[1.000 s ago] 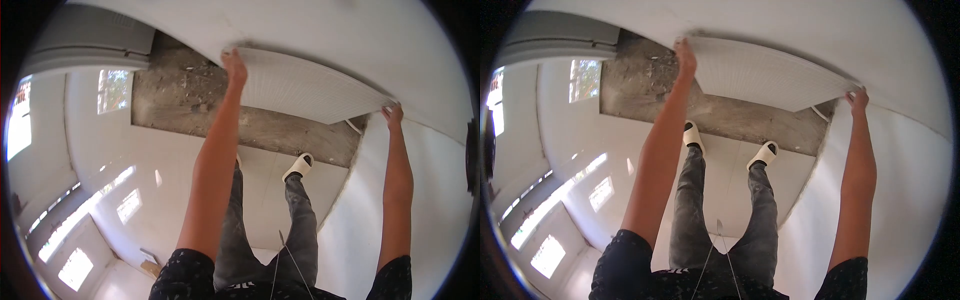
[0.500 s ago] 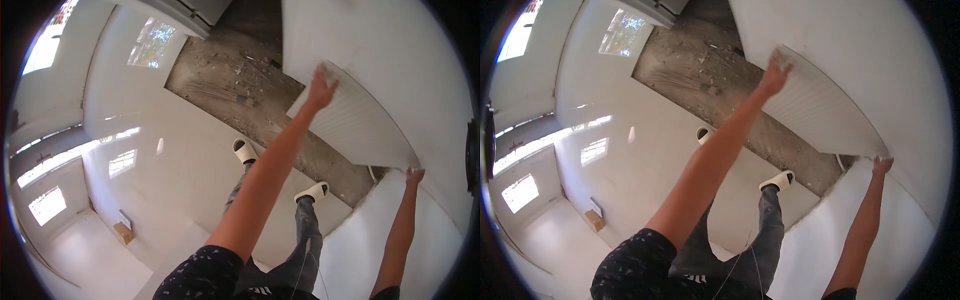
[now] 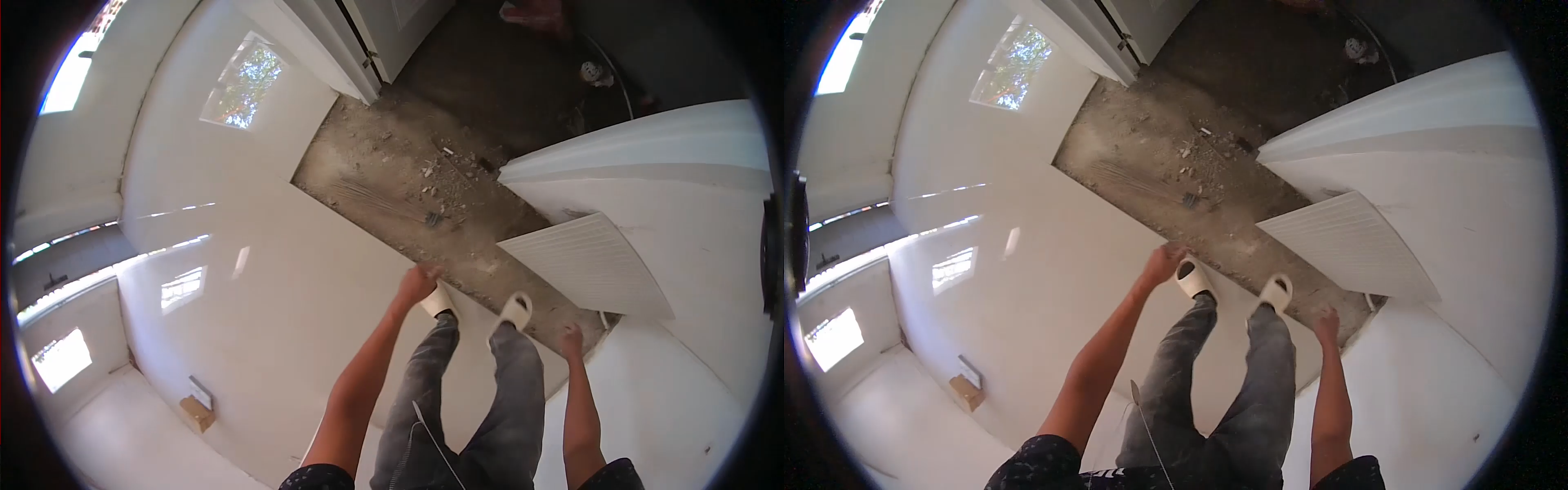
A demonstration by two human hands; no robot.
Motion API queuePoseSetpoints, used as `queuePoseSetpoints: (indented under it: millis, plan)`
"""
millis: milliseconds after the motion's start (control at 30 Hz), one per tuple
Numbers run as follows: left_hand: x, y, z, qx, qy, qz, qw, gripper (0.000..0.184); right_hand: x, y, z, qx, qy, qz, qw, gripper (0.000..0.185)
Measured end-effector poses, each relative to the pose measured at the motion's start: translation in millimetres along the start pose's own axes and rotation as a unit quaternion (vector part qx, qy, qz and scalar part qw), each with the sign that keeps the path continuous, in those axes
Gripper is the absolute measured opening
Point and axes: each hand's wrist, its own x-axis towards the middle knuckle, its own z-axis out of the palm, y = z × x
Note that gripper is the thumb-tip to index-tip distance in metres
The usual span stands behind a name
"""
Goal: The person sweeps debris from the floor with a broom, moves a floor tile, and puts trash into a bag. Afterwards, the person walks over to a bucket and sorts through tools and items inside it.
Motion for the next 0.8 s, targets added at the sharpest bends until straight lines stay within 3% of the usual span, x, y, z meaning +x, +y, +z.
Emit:
queuePoseSetpoints:
  millis: [33,100,133,233,300,367,433,500,567,633,733,800]
  plan:
    - [-7.9,-5.1,-22.0,0.007,0.080,0.006,0.997,0.033,-3.5,-45.5,5.7,-0.013,-0.011,-0.043,0.999,0.022]
    - [-11.6,-15.5,-61.4,-0.005,0.087,-0.057,0.994,0.033,-7.8,-92.7,31.6,0.039,-0.067,-0.010,0.997,0.021]
    - [-7.6,-22.6,-77.0,0.007,0.082,-0.057,0.995,0.033,-7.3,-109.3,41.9,0.082,-0.116,0.016,0.990,0.020]
    - [0.8,-27.0,-125.2,0.036,0.062,-0.032,0.997,0.032,1.3,-141.6,84.5,0.125,-0.142,0.017,0.982,0.020]
    - [15.8,-6.4,-160.2,0.065,0.045,-0.009,0.997,0.031,8.5,-186.6,85.7,0.177,-0.163,0.078,0.968,0.019]
    - [34.3,8.8,-185.2,0.071,0.038,0.012,0.997,0.031,16.8,-232.4,83.4,0.300,-0.203,0.238,0.901,0.023]
    - [59.0,11.9,-201.4,0.080,0.026,0.028,0.996,0.031,26.8,-247.5,111.8,0.319,-0.197,0.271,0.887,0.026]
    - [95.4,-3.4,-203.3,0.095,0.032,0.069,0.993,0.030,51.8,-216.9,196.8,0.295,-0.166,0.112,0.934,0.026]
    - [136.2,-35.2,-202.0,0.195,0.012,0.107,0.975,0.026,64.2,-246.7,227.7,0.065,-0.092,0.000,0.994,0.033]
    - [166.5,-10.0,-205.6,0.124,-0.046,0.099,0.986,0.024,99.4,-316.3,182.4,0.160,-0.258,0.072,0.950,0.032]
    - [231.7,-9.0,-194.2,0.203,-0.042,0.113,0.972,0.023,145.3,-346.7,209.2,0.195,-0.203,0.073,0.957,0.034]
    - [269.9,-4.0,-182.5,0.257,-0.040,0.133,0.956,0.021,176.3,-350.9,248.5,0.090,-0.179,-0.009,0.980,0.034]
